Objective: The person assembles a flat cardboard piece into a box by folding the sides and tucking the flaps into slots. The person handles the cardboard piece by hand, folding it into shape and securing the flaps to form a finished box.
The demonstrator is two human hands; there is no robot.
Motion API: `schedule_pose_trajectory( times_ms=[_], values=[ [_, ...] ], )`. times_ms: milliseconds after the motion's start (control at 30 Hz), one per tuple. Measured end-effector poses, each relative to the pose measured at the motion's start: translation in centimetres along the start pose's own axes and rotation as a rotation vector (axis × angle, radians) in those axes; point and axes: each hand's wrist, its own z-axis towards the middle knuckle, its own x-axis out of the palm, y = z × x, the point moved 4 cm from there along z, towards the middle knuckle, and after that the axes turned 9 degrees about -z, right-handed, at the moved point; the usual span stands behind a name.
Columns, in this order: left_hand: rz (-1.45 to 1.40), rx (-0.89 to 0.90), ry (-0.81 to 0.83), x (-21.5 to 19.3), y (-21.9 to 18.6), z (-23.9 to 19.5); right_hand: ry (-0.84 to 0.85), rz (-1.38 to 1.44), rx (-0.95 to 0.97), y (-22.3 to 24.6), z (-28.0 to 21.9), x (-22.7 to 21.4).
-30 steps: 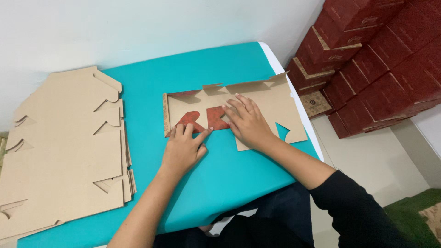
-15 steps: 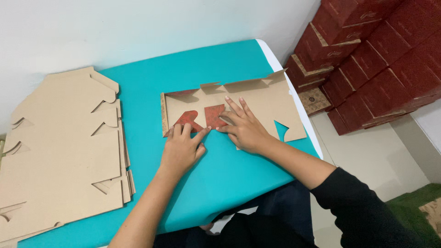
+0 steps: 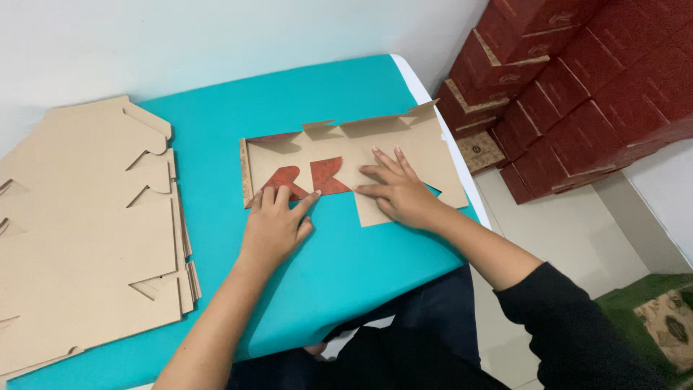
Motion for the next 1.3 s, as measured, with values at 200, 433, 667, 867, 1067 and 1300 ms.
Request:
schedule_pose_trajectory(
  times_ms=[200,433,667,867,1067,1300],
  values=[
    [-0.026,0.06,0.045,0.7,-1.4,1.0,0.254,0.27,0.042,-2.2,-2.7,-5.4],
    [-0.011,0.156,0.091,-0.5,-5.2,2.7,0.255,0.171,0.023,-3.5,-4.9,-5.2],
    [-0.109,0.091,0.111,0.9,-3.5,1.6,0.231,0.221,0.046,-4.2,-5.5,-5.9],
    [-0.098,0.005,0.229,-1.2,-3.5,1.5,0.076,0.135,-0.06,-3.6,-5.5,-4.4],
    [-0.111,0.0,0.219,-1.6,-3.7,1.9,-0.15,0.172,-0.113,-3.4,-5.4,-5.1],
    [-0.153,0.049,0.203,-1.0,-4.0,2.1,-0.113,0.21,0.114,-5.6,-3.7,-3.2]
  ],
)
